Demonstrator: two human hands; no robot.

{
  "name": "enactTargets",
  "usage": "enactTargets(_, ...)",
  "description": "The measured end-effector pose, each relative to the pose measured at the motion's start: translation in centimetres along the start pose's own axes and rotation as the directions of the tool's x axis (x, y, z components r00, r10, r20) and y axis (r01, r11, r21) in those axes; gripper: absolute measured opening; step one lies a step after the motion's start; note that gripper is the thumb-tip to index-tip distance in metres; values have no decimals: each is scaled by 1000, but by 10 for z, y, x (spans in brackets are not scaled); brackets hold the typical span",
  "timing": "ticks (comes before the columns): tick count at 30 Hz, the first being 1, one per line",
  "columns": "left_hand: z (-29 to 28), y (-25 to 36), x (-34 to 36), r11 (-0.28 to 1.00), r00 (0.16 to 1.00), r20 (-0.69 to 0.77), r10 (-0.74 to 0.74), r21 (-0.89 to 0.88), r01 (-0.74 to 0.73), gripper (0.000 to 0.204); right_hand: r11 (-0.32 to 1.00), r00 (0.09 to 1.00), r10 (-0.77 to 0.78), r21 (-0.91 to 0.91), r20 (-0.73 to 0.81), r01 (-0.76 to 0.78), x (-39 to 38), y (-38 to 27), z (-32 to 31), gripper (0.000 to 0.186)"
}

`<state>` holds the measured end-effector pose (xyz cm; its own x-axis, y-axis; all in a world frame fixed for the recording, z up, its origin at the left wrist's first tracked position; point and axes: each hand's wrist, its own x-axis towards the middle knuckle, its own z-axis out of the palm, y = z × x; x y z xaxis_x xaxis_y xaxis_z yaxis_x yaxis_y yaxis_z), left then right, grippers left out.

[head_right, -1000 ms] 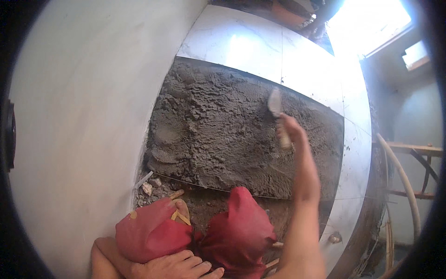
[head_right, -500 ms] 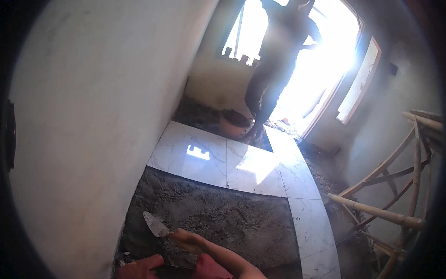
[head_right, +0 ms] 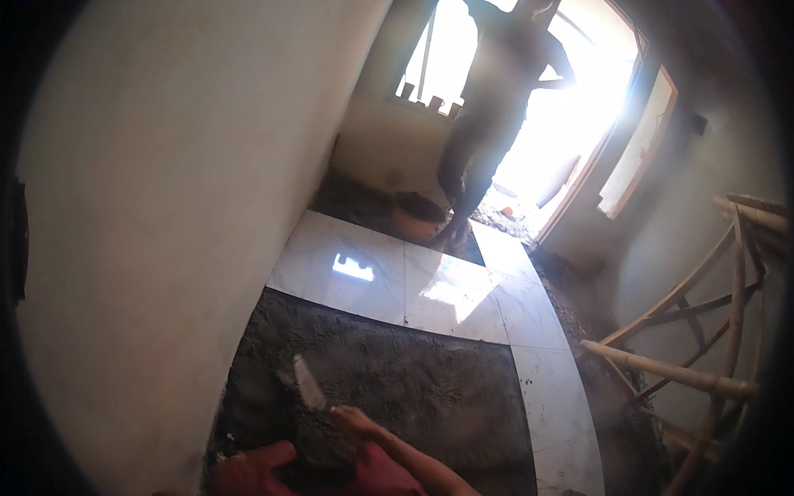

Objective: The person spreads wet cement on the floor with a trowel, then applies cement to the back of a large tile and places it onto the prepared area. They use a rubber mallet to tap the tile into position.

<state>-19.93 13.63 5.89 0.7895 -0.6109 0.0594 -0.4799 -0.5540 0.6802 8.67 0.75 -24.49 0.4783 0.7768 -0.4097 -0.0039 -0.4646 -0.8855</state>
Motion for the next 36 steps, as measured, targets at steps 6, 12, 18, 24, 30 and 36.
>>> enactTargets(6, 13, -5, 1, 999, 998, 52, -34, -31, 36, 30, 977, 928, 194, 152, -318, -152, 33, -11, -33, 38)
enactTargets(12, 23, -5, 7, 997, 998, 69, -11, -75, 16, 28, 945, 996, -16, -327, -87, -13, 76, 26, 56, 38)
enactTargets(18, 17, 2, -5, 995, 998, 31, 60, -78, -58, 36, 609, 908, -168, -684, 384, 402, 68, 3, 33, 32)
enactTargets(24, 39, -8, -5, 996, 994, -61, -89, -10, 89, 24, 979, 977, 205, -21, 57, -204, 61, -58, 15, 37)
enactTargets(30, 25, -12, -5, 996, 994, -57, -93, 3, 93, 23, 886, 917, 268, -451, 297, -113, 27, -70, 81, 43)
enactTargets(36, 20, -38, -1, 993, 992, -44, -117, 10, 117, 22, 519, 923, 209, -836, 324, 176, 24, -83, 77, 39)
